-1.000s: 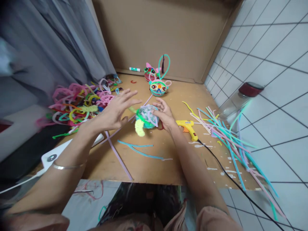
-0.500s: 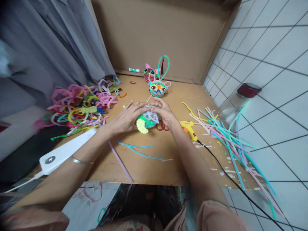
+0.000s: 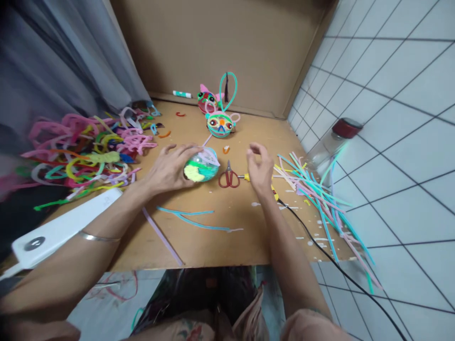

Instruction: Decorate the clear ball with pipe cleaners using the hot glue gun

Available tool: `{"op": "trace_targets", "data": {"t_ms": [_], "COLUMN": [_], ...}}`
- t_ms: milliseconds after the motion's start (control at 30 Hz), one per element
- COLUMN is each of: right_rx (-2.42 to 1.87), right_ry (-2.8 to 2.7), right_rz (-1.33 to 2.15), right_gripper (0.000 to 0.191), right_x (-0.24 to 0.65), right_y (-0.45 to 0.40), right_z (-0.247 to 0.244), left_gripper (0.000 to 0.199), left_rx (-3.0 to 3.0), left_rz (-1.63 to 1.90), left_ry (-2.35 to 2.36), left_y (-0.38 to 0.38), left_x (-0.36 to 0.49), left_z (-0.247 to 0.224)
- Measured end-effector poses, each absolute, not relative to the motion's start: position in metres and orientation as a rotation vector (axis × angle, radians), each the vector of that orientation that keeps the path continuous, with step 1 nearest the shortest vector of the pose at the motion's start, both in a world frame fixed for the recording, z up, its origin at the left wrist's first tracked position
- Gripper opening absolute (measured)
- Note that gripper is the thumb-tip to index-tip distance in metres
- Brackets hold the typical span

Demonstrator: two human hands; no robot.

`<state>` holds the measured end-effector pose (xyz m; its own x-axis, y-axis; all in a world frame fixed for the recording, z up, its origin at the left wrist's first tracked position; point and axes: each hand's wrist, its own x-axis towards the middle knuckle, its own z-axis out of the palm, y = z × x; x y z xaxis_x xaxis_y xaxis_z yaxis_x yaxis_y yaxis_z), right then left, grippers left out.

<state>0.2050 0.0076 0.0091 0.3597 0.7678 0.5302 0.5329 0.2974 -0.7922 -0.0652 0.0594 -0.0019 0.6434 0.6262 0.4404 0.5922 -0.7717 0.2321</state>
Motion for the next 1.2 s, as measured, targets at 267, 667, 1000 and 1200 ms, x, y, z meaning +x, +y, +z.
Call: {"op": "trace_targets", "data": {"t_ms": [267, 667, 1000, 1200], "right_rx": [-2.566, -2.648, -1.775, -1.701], "right_ry": [-1.464, -1.296, -1.289, -1.373], "right_rz": [-0.17, 0.061, -0.296, -0.408], "right_gripper": [0.057, 0.044, 0.035, 0.023], "right_x": [0.215, 0.234, 0.199, 0.195], "right_y": [-0.04, -0.032, -0.029, -0.028], "right_z": [0.011, 0.006, -0.008, -0.019], "left_gripper": [0.089, 0.09, 0.093, 0.095], "left_rx": [2.652, 2.627, 2.549, 2.543], "left_rz": [0.899, 0.873, 0.842, 0.811], "left_ry": [1.166, 1.158, 1.068, 1.091], "left_y": [0.055, 0.049, 0.051, 0.049], "left_x": [-0.08, -0.08, -0.08, -0.08], "left_z": [-0.004, -0.005, -0.01, -0.01]}}
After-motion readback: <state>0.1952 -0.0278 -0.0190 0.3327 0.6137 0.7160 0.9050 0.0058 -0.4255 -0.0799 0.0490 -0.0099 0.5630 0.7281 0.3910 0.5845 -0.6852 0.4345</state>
